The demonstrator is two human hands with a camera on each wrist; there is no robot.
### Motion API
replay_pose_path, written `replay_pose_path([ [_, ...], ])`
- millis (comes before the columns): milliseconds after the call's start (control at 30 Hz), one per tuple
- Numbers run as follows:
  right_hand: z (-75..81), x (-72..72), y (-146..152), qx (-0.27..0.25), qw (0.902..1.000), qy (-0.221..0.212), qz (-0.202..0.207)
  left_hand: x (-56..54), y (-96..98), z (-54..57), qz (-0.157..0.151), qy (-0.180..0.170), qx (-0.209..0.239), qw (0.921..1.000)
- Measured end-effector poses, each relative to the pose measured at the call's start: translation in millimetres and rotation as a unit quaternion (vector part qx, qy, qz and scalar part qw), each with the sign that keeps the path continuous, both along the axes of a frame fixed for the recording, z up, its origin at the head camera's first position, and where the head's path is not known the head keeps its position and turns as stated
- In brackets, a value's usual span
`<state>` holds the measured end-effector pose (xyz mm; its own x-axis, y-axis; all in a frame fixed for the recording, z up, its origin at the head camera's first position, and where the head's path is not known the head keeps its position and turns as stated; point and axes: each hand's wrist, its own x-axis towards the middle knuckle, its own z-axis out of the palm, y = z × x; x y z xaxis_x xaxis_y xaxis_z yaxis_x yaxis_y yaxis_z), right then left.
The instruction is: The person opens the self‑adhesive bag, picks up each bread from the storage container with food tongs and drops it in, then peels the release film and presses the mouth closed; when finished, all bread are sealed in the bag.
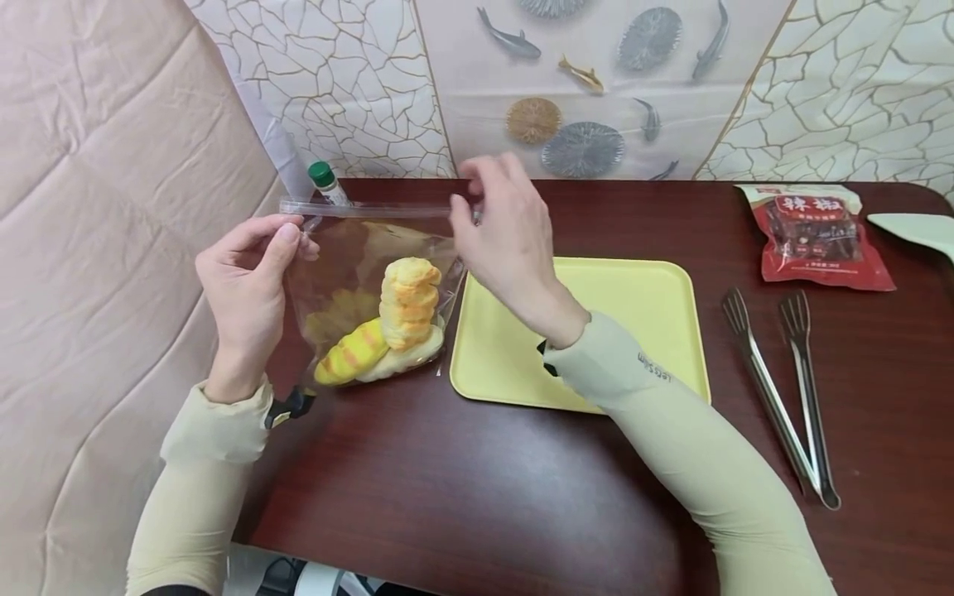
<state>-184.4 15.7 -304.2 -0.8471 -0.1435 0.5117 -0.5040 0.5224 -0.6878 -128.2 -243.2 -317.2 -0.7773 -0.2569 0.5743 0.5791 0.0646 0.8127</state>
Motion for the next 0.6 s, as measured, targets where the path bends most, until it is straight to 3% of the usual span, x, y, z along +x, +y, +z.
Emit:
replay_pose_path([
  [100,13.1,12.7,-16.9,0.016,0.9873,0.148,0.057,-0.1,4.9,1.2,-0.001,0.007,-0.007,1.0],
  [167,19.9,20.1,-29.6,0.046,0.9716,0.207,0.105,0.3,8.2,2.1,0.001,0.01,-0.011,0.9999],
  [233,24.4,25.0,-41.3,0.075,0.9586,0.235,0.141,1.1,11.1,2.6,0.008,0.012,-0.024,0.9996],
  [333,27.9,27.1,-55.3,0.105,0.9484,0.249,0.166,2.7,15.0,3.9,0.021,0.017,-0.051,0.9983],
  [500,31.3,24.8,-65.2,0.136,0.9391,0.274,0.157,5.2,19.6,6.7,0.036,0.04,-0.095,0.994],
  [600,33.3,24.9,-65.7,0.166,0.9258,0.309,0.141,6.1,21.3,8.8,0.048,0.056,-0.121,0.9899],
])
